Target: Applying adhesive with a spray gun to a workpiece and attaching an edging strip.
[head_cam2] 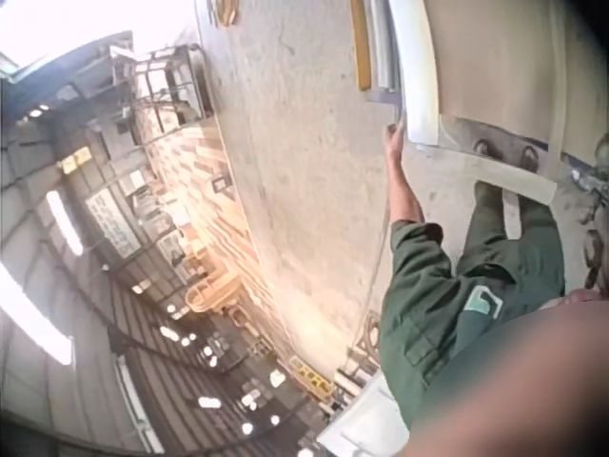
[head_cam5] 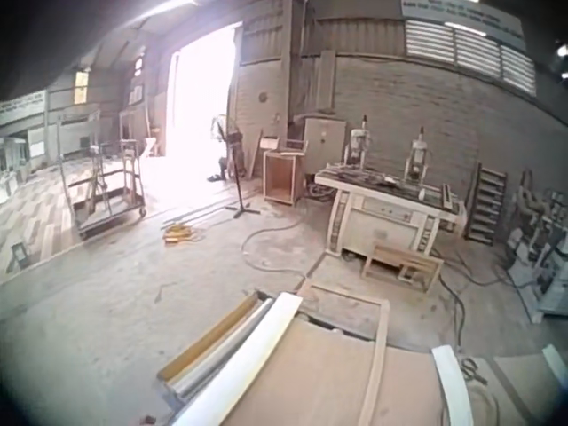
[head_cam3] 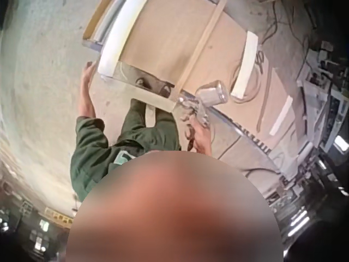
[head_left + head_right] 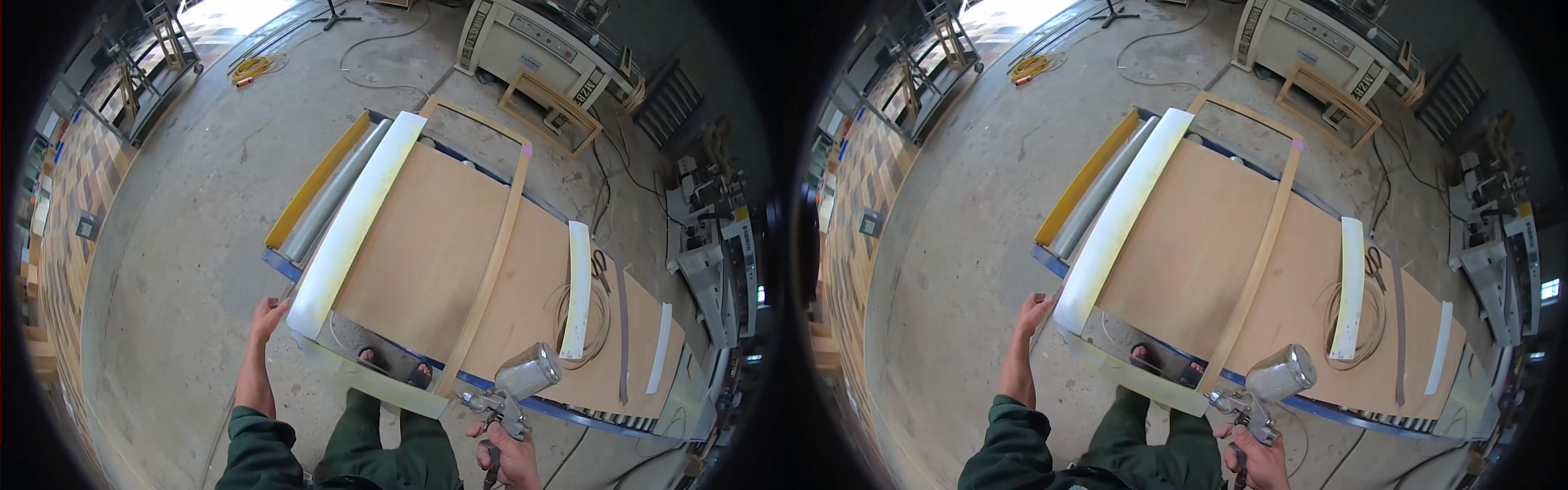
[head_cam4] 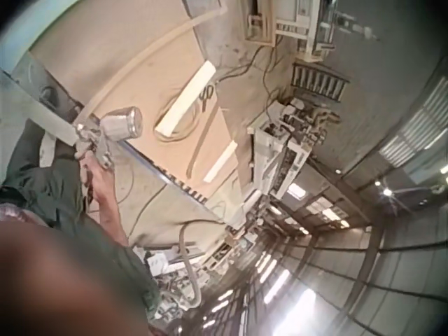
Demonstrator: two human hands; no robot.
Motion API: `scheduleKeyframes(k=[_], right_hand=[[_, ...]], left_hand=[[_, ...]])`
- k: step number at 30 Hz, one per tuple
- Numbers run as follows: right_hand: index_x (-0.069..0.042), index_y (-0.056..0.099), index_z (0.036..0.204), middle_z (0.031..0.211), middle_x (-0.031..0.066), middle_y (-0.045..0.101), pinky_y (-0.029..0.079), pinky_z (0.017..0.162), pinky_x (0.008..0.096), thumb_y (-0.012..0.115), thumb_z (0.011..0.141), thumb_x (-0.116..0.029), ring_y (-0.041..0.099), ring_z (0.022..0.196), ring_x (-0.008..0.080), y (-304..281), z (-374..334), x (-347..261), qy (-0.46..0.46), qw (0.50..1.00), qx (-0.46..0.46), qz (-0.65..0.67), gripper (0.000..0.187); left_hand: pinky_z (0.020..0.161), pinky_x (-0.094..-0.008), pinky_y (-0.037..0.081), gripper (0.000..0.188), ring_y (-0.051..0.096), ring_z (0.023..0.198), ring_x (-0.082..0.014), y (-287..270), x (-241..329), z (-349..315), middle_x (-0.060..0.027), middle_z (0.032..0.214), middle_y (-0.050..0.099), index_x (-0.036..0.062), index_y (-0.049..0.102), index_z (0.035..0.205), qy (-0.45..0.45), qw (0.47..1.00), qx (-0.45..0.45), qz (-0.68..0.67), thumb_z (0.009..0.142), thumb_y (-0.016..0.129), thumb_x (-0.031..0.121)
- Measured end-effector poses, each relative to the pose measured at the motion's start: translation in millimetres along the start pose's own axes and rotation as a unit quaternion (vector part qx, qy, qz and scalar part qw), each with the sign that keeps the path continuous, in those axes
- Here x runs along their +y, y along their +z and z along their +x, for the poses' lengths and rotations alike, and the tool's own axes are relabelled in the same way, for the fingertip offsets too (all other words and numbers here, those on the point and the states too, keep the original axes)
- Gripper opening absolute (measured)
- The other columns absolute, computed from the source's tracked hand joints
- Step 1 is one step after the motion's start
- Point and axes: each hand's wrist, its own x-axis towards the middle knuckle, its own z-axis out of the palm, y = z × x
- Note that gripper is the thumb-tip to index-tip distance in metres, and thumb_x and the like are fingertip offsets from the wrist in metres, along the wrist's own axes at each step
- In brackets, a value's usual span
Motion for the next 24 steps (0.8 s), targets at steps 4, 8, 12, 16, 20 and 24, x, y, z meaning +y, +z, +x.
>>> scheduleKeyframes(k=[4, 8, 12, 16, 20, 24], right_hand=[[-0.006, 0.068, 0.112, 0.091, 0.0078, 0.073, 0.04, 0.042, 0.0252, 0.066, 0.102, -0.024, 0.051, 0.049, 0.0104, -18.6, 38.3, 5.7, -0.001, 0.999, 0.026, -0.024, 0.021], [-0.002, 0.054, 0.13, 0.098, 0.0189, 0.069, 0.041, 0.042, 0.0279, 0.062, 0.104, -0.027, 0.054, 0.049, 0.0156, -8.9, 50.1, -17.2, -0.023, 0.999, 0.037, -0.025, 0.037], [0.0, 0.05, 0.135, 0.101, 0.0221, 0.07, 0.044, 0.044, 0.0287, 0.065, 0.102, -0.02, 0.058, 0.052, 0.0179, -9.2, 64.6, -19.0, -0.012, 0.998, 0.053, 0.017, 0.042], [0.0, 0.05, 0.136, 0.1, 0.0227, 0.07, 0.044, 0.044, 0.0287, 0.066, 0.102, -0.02, 0.058, 0.051, 0.0178, -5.6, 74.5, -25.4, -0.025, 0.999, 0.044, 0.02, 0.042], [0.001, 0.051, 0.135, 0.1, 0.0229, 0.071, 0.044, 0.043, 0.0286, 0.066, 0.102, -0.019, 0.058, 0.051, 0.0176, -5.7, 85.8, -39.5, -0.015, 0.999, 0.03, -0.001, 0.042], [0.002, 0.055, 0.131, 0.101, 0.021, 0.071, 0.044, 0.044, 0.0271, 0.067, 0.102, -0.02, 0.058, 0.052, 0.0161, -19.4, 108.2, -44.3, -0.01, 1.0, 0.01, -0.016, 0.038]], left_hand=[[0.079, -0.0326, 0.053, 0.057, 0.065, 0.092, -0.017, 26.4, -3.8, 5.8, -0.0112, 0.105, 0.072, -0.0059, 0.067, 0.116, 0.015, 0.999, -0.024, -0.046, 0.086, 0.081, 0.04], [0.075, -0.0301, 0.052, 0.044, 0.066, 0.085, -0.0144, 42.9, 17.6, 2.6, -0.0087, 0.1, 0.073, -0.0051, 0.07, 0.112, -0.018, 0.993, -0.062, -0.103, 0.09, 0.079, 0.032], [0.07, -0.0275, 0.05, 0.027, 0.062, 0.076, -0.0105, 46.6, 19.4, 6.4, -0.0034, 0.087, 0.071, -0.003, 0.072, 0.101, -0.007, 0.992, -0.045, -0.121, 0.092, 0.078, 0.022], [0.066, -0.0245, 0.046, 0.019, 0.055, 0.072, -0.0069, 46.7, 23.3, 10.3, 0.0012, 0.08, 0.067, 0.0013, 0.071, 0.09, 0.012, 0.986, 0.009, -0.168, 0.092, 0.079, 0.018], [0.064, -0.0226, 0.042, 0.018, 0.05, 0.069, -0.0052, 47.7, 31.4, 19.3, 0.0042, 0.077, 0.062, 0.0041, 0.068, 0.085, 0.069, 0.98, 0.019, -0.186, 0.093, 0.078, 0.016], [0.061, -0.0226, 0.037, 0.024, 0.044, 0.067, -0.0037, 70.8, 75.9, 32.0, 0.0079, 0.074, 0.055, 0.0061, 0.062, 0.079, 0.079, 0.982, 0.044, -0.163, 0.094, 0.077, 0.017]])
